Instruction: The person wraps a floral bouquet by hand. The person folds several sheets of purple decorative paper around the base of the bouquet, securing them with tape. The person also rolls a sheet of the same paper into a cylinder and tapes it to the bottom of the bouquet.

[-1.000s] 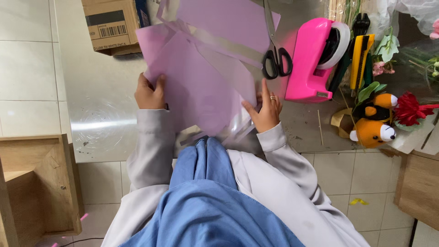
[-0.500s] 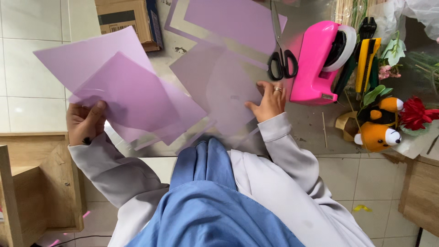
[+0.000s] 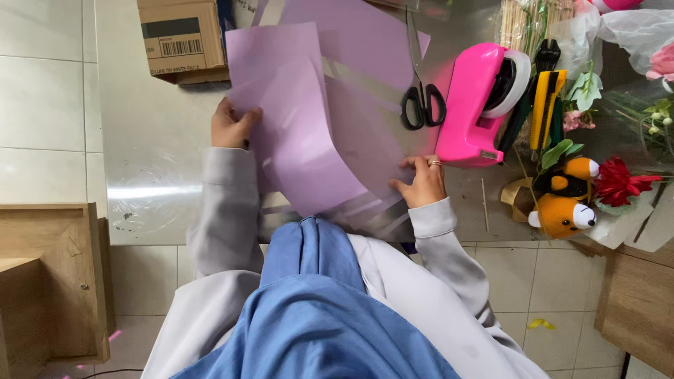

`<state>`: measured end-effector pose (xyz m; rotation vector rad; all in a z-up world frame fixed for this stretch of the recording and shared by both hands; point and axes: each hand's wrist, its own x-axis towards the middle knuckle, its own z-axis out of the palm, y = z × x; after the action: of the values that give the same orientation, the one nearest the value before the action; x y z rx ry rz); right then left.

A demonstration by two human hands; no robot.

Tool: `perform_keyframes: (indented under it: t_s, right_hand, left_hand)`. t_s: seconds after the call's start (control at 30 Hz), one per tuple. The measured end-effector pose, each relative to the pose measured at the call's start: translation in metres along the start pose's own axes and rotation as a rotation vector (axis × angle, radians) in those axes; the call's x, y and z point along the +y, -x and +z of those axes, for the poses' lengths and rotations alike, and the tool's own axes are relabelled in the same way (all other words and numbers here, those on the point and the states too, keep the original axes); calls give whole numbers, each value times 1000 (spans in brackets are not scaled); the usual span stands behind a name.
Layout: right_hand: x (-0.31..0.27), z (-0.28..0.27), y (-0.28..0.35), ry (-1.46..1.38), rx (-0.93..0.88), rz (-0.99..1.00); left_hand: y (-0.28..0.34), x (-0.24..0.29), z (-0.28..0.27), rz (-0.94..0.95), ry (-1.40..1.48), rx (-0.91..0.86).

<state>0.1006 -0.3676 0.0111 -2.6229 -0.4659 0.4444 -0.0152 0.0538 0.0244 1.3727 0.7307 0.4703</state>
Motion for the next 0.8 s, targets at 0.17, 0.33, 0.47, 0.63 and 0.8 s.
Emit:
perform_keyframes:
  t_s: [0.17, 0.33, 0.47, 0.63, 0.8]
  right_hand:
    - [1, -2, 6, -45, -10, 172]
    - [6, -8, 12, -21, -101, 301]
    - [13, -51, 22, -216, -107, 132]
    - [11, -151, 49, -516, 36, -37]
    - [7, -198, 66, -656, 382, 42]
  left_hand:
    - [8, -2, 32, -28, 178, 14]
    - [-4, -10, 30, 94, 102, 138]
    - [-6, -21, 29, -10, 104, 100]
    - [10, -28, 65, -36, 150, 67]
    - [6, -19, 94, -58, 201, 83]
